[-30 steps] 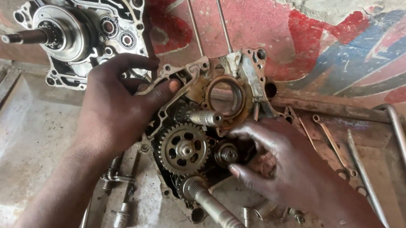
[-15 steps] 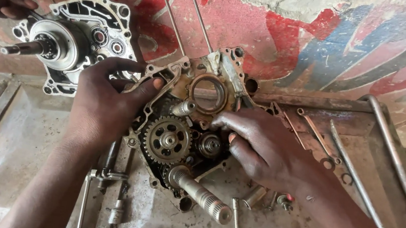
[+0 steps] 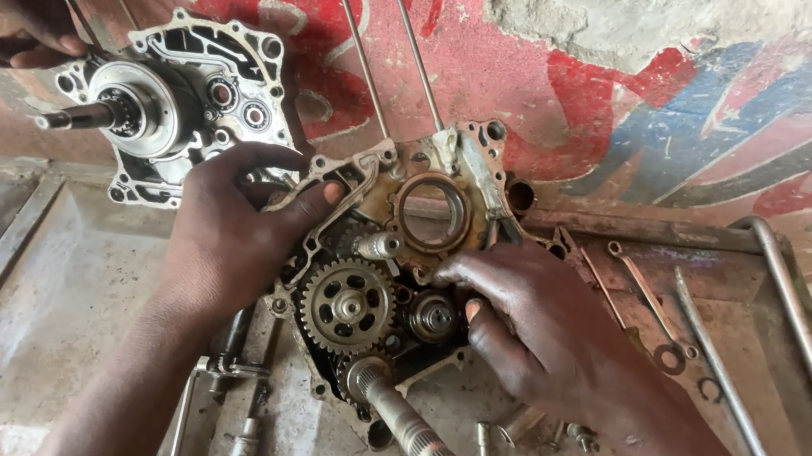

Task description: Performing final adjustments to the internal gears and shafts of a motorcycle engine crankcase

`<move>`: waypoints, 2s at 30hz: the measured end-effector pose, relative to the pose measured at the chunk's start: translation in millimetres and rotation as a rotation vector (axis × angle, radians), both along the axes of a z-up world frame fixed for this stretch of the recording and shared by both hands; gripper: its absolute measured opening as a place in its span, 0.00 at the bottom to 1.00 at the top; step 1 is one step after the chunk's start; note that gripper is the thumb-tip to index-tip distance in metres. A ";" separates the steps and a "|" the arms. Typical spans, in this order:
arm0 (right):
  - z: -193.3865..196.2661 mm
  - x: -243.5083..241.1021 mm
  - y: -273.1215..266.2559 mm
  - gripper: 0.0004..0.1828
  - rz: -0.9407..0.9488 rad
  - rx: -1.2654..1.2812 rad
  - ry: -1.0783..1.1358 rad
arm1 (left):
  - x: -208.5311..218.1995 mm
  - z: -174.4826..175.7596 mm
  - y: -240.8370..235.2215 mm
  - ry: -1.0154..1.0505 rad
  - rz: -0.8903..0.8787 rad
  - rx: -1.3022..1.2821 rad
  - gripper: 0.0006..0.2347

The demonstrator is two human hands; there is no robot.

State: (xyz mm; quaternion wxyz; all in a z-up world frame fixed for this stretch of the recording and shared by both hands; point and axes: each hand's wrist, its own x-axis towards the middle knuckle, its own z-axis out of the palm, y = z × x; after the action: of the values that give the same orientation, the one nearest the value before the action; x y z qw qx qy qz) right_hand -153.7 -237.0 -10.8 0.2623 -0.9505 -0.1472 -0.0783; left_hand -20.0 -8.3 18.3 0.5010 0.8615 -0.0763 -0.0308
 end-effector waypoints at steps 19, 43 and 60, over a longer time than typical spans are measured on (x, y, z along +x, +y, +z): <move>-15.1 11.6 38.3 0.27 -0.177 -0.067 -0.261 | 11.9 0.6 4.2 0.105 0.027 0.006 0.17; 10.2 11.8 -7.5 0.09 -0.289 0.468 -0.062 | 4.8 10.7 -3.6 0.157 0.042 0.050 0.19; 11.6 16.7 -22.0 0.06 -0.746 0.195 0.046 | 6.3 8.1 -4.7 0.128 0.056 0.019 0.19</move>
State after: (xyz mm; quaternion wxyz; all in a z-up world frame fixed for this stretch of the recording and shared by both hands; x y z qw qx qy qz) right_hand -137.0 -259.0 0.8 0.3081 -0.9108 0.2227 -0.1607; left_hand -13.7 -13.0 26.4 0.4974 0.8642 -0.0198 -0.0725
